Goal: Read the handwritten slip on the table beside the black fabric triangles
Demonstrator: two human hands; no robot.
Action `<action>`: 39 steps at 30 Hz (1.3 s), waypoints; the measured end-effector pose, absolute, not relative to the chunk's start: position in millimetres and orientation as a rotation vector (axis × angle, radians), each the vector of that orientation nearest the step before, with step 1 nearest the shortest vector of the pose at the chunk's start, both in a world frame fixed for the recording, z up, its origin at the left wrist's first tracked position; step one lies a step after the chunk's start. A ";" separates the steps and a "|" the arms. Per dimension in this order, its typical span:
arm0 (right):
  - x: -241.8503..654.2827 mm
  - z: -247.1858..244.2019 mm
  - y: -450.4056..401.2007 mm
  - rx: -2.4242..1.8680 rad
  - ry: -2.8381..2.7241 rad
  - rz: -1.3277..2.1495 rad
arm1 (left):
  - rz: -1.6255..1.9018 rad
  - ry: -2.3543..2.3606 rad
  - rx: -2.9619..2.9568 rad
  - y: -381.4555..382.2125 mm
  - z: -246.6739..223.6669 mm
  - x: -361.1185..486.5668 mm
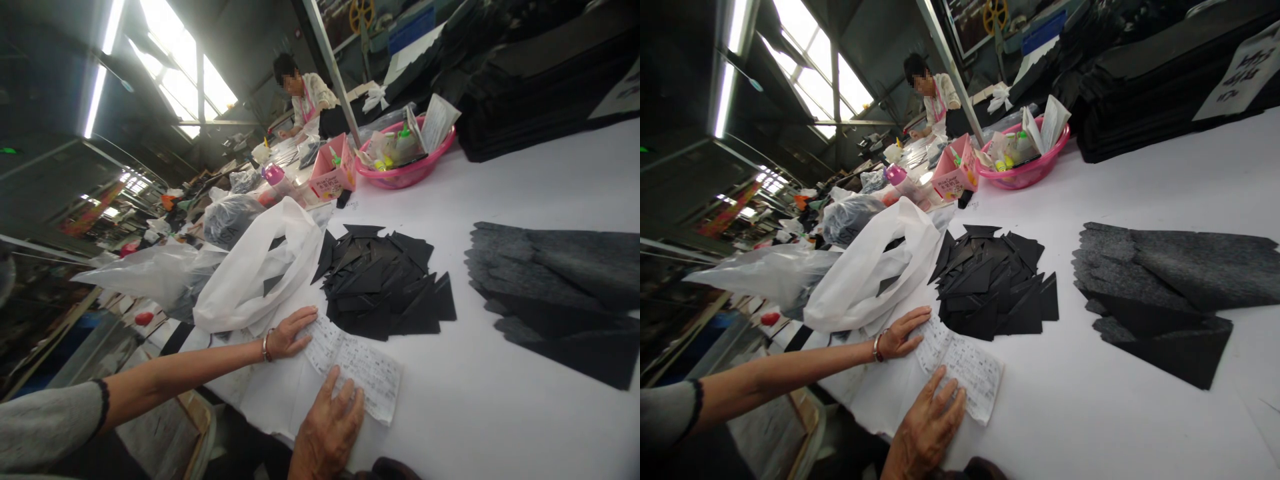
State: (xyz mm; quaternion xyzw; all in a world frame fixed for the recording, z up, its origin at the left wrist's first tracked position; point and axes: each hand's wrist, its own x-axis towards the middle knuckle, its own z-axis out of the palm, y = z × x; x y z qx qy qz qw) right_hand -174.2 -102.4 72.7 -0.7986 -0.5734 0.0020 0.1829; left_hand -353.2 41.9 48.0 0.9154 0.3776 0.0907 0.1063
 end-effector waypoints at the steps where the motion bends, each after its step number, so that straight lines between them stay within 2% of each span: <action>1: -173.1 74.5 -101.8 -2.254 -1.625 0.001 | 0.267 1.110 2.697 41.9 48.3 -353.1; 15: -168.5 75.5 -103.4 -2.273 -1.599 0.024 | 0.208 1.124 2.712 42.7 45.2 -357.2; 23: -162.1 80.2 -101.8 -2.288 -1.625 0.042 | 0.317 1.084 2.674 41.8 50.3 -350.7; 29: -158.2 78.5 -104.8 -2.361 -1.377 0.025 | 0.407 1.023 2.647 42.8 56.9 -344.0; 39: -149.1 73.1 -99.9 -2.409 -0.995 0.213 | 0.435 0.993 2.650 43.4 64.2 -338.9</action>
